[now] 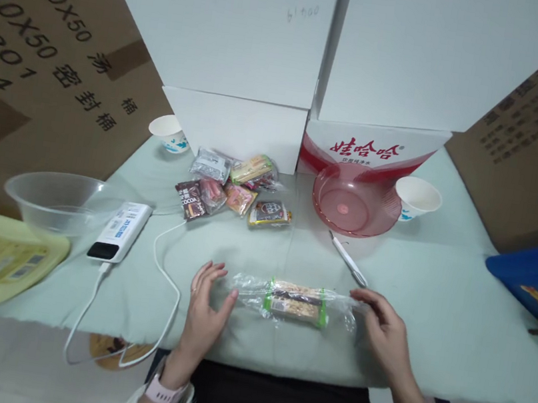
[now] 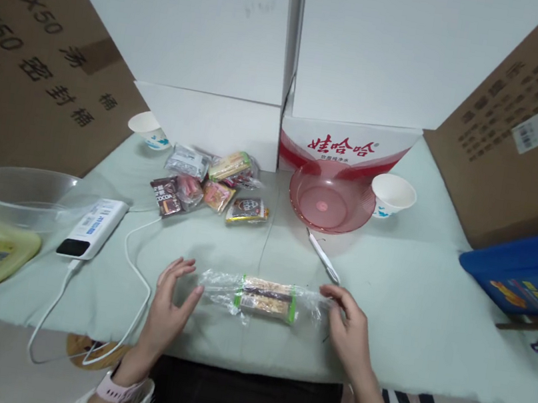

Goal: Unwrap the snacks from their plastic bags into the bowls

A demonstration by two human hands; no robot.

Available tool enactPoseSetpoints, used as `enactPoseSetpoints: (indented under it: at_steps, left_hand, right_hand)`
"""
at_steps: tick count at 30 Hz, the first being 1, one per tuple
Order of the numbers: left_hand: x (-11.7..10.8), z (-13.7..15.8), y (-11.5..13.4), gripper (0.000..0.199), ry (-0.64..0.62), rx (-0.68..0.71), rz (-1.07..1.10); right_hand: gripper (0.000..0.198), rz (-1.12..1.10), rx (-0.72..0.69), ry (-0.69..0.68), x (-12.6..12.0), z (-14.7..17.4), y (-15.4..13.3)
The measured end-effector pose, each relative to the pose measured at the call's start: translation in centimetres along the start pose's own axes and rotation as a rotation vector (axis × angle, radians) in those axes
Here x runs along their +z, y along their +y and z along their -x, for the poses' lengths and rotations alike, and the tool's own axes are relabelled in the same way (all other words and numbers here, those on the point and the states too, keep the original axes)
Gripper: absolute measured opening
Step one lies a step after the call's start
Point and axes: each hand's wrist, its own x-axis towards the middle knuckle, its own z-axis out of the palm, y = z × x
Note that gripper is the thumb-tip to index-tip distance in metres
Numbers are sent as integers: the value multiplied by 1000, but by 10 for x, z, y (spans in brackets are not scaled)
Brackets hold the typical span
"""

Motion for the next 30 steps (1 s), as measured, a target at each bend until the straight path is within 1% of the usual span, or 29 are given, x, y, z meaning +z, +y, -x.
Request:
enactPoseSetpoints:
  at_steps: [1,2,3,4,6,7,8,9,11,14,16,18,20,22,23,24,25,27,28,29,30]
  left_hand:
    - [-2,-1,5,29,-39,93,-22]
    - [-3,-2,10,38,-108,194,-41]
    - [-3,-4,15,44,-199,285,-65]
    - [-2,-6,17,49,-297,356,-98]
    - [2,-9,19,50,-452,433,-182]
    - [4,-11,18,46,-498,446,-215]
    - [5,-13,17,41,-524,451,-229]
    - [5,-15,16,35,-537,453,-218]
    - [2,-19,17,28,-545,439,-143]
    - [-5,-29,26,26,-527,377,-36]
    - [-3,-42,33,25,-489,356,-34]
    - [7,-59,37,23,-448,349,-99]
    - [24,-79,36,19,-422,330,-201]
    - [40,-96,33,16,-409,310,-276]
    - [46,-102,32,14,-401,303,-295]
    - [49,-105,32,15,-390,295,-304]
    - [49,-106,32,19,-373,291,-303]
    - [42,-99,35,27,-339,315,-268]
    - [36,-92,38,27,-345,349,-229]
    - [29,-84,39,26,-382,400,-173]
    - [24,-76,40,24,-465,459,-116]
  right_hand:
    - [23,24,-63,17,-3,1,-6]
    - [23,54,-148,9,-6,3,-11]
    - [23,97,-251,-36,-7,4,-16]
    - [26,160,-358,-110,-6,5,-21]
    - [37,327,-540,-278,0,5,-24]
    - [39,405,-598,-331,4,4,-24]
    - [36,462,-630,-355,7,2,-23]
    - [30,486,-643,-353,10,0,-22]
    - [22,446,-640,-329,10,-5,-21]
    - [20,326,-594,-320,5,-15,-28]
    - [20,310,-585,-282,6,-25,-34]
    - [22,410,-567,-175,15,-38,-37]
    - [24,602,-482,-59,29,-52,-35]
    - [24,768,-369,-17,42,-61,-31]
    - [23,803,-337,-16,46,-64,-30]
    - [24,801,-336,-18,47,-64,-29]
    - [26,769,-368,-17,46,-63,-30]
    - [28,646,-486,-24,38,-54,-33]
    - [27,575,-553,-66,32,-48,-35]
    - [25,513,-606,-144,25,-41,-36]
    - [24,467,-637,-243,19,-35,-36]
